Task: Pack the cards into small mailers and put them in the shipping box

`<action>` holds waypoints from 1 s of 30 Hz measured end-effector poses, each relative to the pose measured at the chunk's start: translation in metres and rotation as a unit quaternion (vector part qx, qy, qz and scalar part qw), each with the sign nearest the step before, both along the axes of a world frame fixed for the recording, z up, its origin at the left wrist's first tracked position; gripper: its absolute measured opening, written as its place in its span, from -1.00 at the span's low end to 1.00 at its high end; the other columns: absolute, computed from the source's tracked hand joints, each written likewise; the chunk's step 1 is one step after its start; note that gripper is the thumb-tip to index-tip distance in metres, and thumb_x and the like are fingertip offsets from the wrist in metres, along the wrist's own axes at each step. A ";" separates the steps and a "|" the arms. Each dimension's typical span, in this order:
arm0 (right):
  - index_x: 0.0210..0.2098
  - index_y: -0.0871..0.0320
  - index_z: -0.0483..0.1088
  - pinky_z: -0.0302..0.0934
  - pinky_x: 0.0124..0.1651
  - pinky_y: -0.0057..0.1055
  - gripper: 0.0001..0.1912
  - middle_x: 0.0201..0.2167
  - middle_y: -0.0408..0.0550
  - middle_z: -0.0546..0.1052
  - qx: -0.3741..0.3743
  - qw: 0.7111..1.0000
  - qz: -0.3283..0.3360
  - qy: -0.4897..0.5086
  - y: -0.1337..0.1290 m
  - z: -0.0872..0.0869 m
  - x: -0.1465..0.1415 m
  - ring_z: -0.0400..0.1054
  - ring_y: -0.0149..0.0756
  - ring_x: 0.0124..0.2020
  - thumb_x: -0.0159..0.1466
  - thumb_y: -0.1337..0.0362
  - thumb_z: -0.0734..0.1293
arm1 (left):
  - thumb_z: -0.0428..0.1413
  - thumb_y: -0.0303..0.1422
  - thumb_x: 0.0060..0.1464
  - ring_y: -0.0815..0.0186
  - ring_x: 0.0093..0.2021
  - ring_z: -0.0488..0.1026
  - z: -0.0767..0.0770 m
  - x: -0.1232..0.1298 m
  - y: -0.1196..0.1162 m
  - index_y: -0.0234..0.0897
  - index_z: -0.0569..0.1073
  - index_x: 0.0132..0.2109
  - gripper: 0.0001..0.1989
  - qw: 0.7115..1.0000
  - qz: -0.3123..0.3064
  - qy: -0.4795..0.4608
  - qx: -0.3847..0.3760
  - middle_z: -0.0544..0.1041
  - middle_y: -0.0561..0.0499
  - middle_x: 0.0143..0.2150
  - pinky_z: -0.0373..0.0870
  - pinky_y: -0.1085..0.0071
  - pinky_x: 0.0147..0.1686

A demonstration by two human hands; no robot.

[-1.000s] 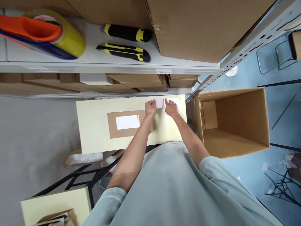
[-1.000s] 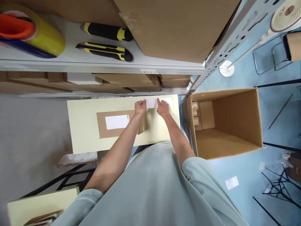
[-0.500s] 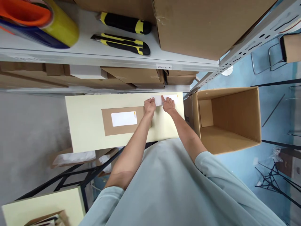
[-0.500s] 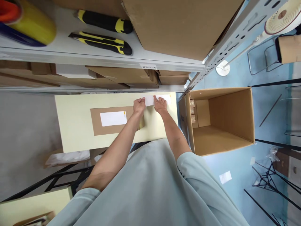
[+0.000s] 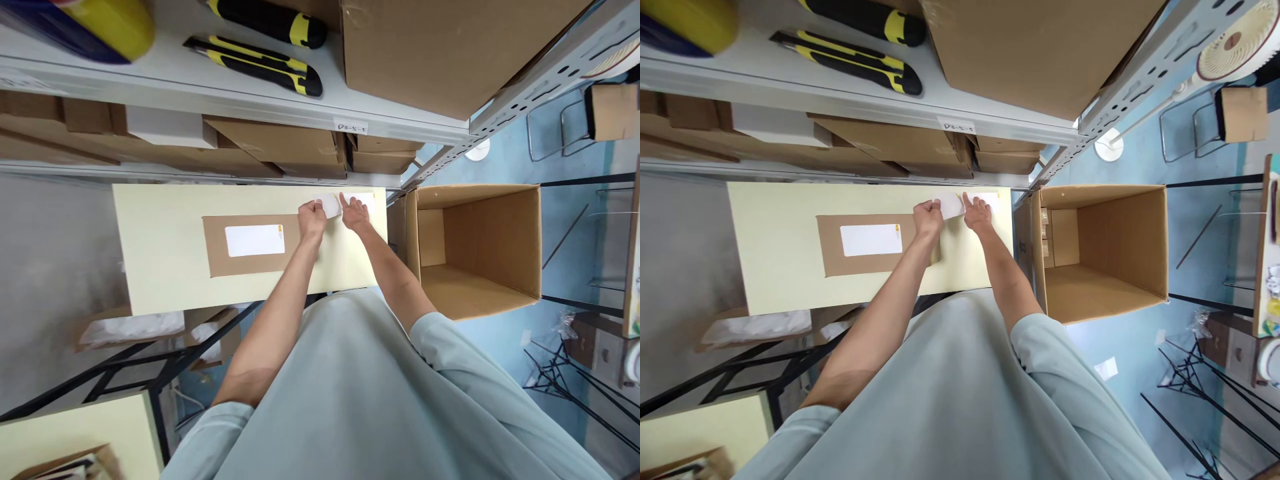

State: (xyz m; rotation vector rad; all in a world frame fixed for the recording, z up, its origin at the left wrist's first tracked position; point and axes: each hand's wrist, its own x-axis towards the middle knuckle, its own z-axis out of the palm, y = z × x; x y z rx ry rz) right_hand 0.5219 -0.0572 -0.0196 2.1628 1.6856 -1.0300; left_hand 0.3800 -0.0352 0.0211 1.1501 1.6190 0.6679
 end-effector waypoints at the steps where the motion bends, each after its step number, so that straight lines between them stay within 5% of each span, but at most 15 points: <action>1: 0.72 0.10 -0.18 0.09 0.47 0.06 -0.17 0.53 0.33 0.26 0.001 1.000 0.000 0.001 -0.001 0.001 0.000 0.19 0.14 0.49 0.53 0.38 0.13 | 0.19 -0.25 0.43 0.30 -0.43 0.16 0.004 -0.004 -0.002 -0.16 0.23 -0.45 -0.54 1.000 0.001 0.001 0.001 0.20 0.12 -0.51 0.22 0.37 -0.35; 9: 0.70 0.18 -0.10 0.05 0.52 0.12 -0.26 0.56 0.40 0.23 -0.019 0.996 -0.057 0.064 0.005 0.027 0.006 0.15 0.23 0.55 0.61 0.26 0.15 | 0.29 -0.06 0.28 0.30 -0.38 0.37 0.071 -0.066 -0.043 -0.22 0.39 -0.41 -0.57 0.997 0.011 -0.072 -0.006 0.35 0.06 -0.45 0.48 0.42 -0.43; 13: 0.57 0.29 0.25 0.22 0.44 -0.09 -0.34 0.42 0.34 0.47 0.022 0.983 -0.089 0.158 -0.014 0.064 0.001 0.38 0.06 0.42 0.68 0.02 0.05 | 0.39 0.01 0.10 0.26 -0.44 0.48 0.102 -0.116 -0.068 -0.26 0.58 -0.35 -0.59 0.994 -0.026 -0.093 -0.041 0.52 0.00 -0.42 0.59 0.33 -0.51; 15: 0.30 0.26 0.55 0.32 0.33 -0.21 -0.22 0.20 0.21 0.66 0.103 0.928 -0.139 0.331 -0.042 0.089 -0.010 0.54 -0.09 0.21 0.66 -0.15 -0.04 | 0.43 0.03 0.02 0.28 -0.52 0.46 0.110 -0.139 -0.078 -0.26 0.63 -0.35 -0.58 0.994 -0.048 -0.085 -0.050 0.54 0.00 -0.46 0.56 0.35 -0.58; 18: -0.04 0.15 0.69 0.41 0.12 -0.26 -0.35 -0.06 0.04 0.73 0.094 0.874 -0.098 0.466 -0.095 0.127 -0.038 0.59 -0.15 -0.04 0.39 -0.33 0.40 | 0.48 0.04 -0.08 0.33 -0.60 0.39 0.115 -0.163 -0.087 -0.24 0.64 -0.40 -0.58 0.991 -0.084 -0.088 -0.060 0.54 0.01 -0.51 0.45 0.39 -0.66; 23: -0.35 0.13 0.67 0.29 -0.30 -0.36 -0.45 -0.44 -0.16 0.61 0.054 0.894 -0.125 0.428 -0.147 0.171 -0.095 0.48 -0.21 -0.36 0.21 -0.28 0.54 | 0.51 0.08 -0.12 0.24 -0.47 0.54 0.123 -0.176 -0.088 -0.24 0.65 -0.38 -0.52 0.987 -0.092 -0.125 -0.050 0.63 -0.05 -0.44 0.54 0.36 -0.54; 30: -0.30 0.10 0.66 0.41 -0.35 -0.31 -0.42 -0.39 -0.09 0.63 0.220 0.823 -0.323 0.412 -0.126 0.229 -0.146 0.48 -0.23 -0.39 0.21 -0.33 0.52 | 0.43 0.14 0.01 -0.02 -0.21 0.72 0.168 -0.202 -0.100 -0.24 0.71 -0.21 -0.49 0.959 -0.129 -0.246 -0.060 0.70 -0.17 -0.24 0.75 0.08 -0.22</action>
